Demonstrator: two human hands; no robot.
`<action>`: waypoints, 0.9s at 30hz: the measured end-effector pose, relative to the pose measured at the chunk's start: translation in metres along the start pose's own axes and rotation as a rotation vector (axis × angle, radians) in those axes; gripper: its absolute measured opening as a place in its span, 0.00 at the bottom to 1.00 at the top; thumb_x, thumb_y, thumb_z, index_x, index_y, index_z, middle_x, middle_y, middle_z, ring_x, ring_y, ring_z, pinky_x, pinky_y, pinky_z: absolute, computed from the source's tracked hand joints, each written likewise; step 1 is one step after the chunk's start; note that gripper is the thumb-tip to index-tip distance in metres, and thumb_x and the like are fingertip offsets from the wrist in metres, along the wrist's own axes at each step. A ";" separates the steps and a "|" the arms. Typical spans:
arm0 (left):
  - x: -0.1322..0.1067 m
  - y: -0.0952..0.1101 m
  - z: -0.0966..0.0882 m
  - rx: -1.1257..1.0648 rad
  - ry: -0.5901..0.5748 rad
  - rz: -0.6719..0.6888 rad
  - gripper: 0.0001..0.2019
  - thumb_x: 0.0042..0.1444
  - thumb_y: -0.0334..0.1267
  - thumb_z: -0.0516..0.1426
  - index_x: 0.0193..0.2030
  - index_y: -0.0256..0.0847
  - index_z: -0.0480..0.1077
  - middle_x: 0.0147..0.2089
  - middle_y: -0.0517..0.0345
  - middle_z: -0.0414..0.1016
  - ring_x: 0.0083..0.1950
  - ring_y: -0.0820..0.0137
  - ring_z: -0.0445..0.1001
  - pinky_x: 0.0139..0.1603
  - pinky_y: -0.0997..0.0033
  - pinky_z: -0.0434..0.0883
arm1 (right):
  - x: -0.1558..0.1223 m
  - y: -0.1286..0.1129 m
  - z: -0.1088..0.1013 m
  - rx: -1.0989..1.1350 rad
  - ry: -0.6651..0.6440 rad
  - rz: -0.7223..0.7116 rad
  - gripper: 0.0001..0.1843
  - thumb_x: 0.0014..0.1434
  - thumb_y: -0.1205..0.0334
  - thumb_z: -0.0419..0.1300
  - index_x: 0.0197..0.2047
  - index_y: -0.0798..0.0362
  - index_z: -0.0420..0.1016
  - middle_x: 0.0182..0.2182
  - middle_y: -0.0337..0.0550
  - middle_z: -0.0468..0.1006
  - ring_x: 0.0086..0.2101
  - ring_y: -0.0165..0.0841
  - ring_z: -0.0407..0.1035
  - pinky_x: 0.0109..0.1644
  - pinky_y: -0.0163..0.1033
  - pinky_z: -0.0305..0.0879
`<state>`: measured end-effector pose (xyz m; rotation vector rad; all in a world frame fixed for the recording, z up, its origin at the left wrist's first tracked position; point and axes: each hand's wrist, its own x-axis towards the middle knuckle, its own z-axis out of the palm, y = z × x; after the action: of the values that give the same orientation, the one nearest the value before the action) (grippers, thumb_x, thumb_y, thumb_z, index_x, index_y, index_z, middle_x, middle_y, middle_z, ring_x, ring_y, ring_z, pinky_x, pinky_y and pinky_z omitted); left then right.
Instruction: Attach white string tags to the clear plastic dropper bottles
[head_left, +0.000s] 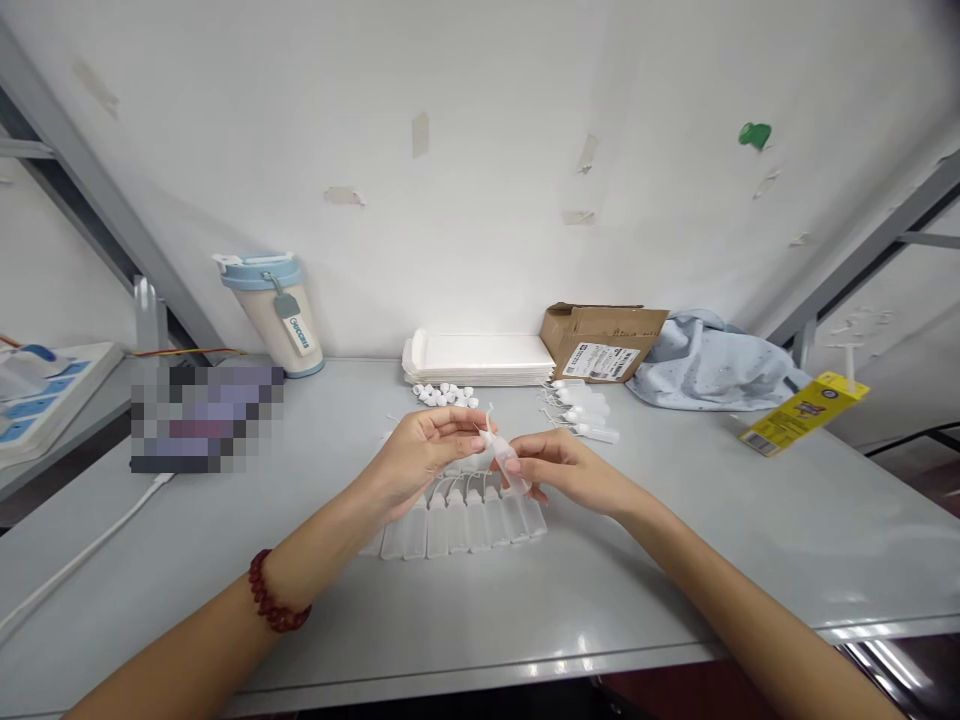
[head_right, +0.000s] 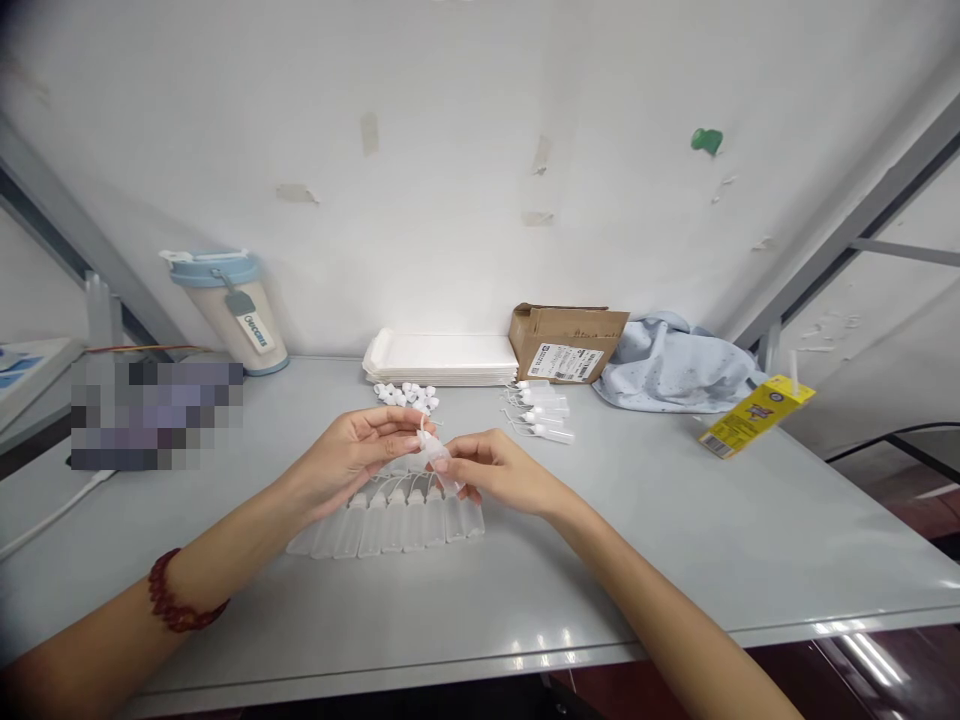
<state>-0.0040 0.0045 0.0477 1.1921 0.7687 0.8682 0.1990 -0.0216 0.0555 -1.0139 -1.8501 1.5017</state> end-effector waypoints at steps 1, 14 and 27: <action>0.000 0.000 0.000 0.004 0.014 0.006 0.11 0.46 0.35 0.64 0.39 0.40 0.75 0.44 0.57 0.74 0.46 0.70 0.71 0.52 0.68 0.64 | 0.000 0.000 -0.001 0.010 0.002 0.001 0.16 0.59 0.54 0.55 0.28 0.58 0.72 0.25 0.39 0.69 0.23 0.24 0.61 0.25 0.30 0.59; 0.000 -0.001 0.002 0.162 0.042 0.091 0.11 0.47 0.38 0.64 0.38 0.40 0.74 0.39 0.57 0.76 0.42 0.69 0.73 0.47 0.68 0.69 | 0.004 0.004 -0.001 0.062 0.002 0.005 0.18 0.60 0.52 0.54 0.28 0.58 0.72 0.20 0.36 0.65 0.21 0.24 0.58 0.24 0.32 0.55; -0.004 0.001 0.006 0.188 -0.031 0.149 0.08 0.51 0.38 0.61 0.37 0.38 0.73 0.38 0.56 0.75 0.39 0.69 0.74 0.46 0.68 0.70 | 0.006 0.015 -0.001 0.404 -0.039 0.071 0.18 0.62 0.50 0.51 0.34 0.57 0.69 0.20 0.32 0.58 0.16 0.21 0.51 0.18 0.30 0.46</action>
<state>-0.0007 -0.0014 0.0498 1.4410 0.7561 0.9126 0.1993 -0.0151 0.0410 -0.8654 -1.4611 1.8522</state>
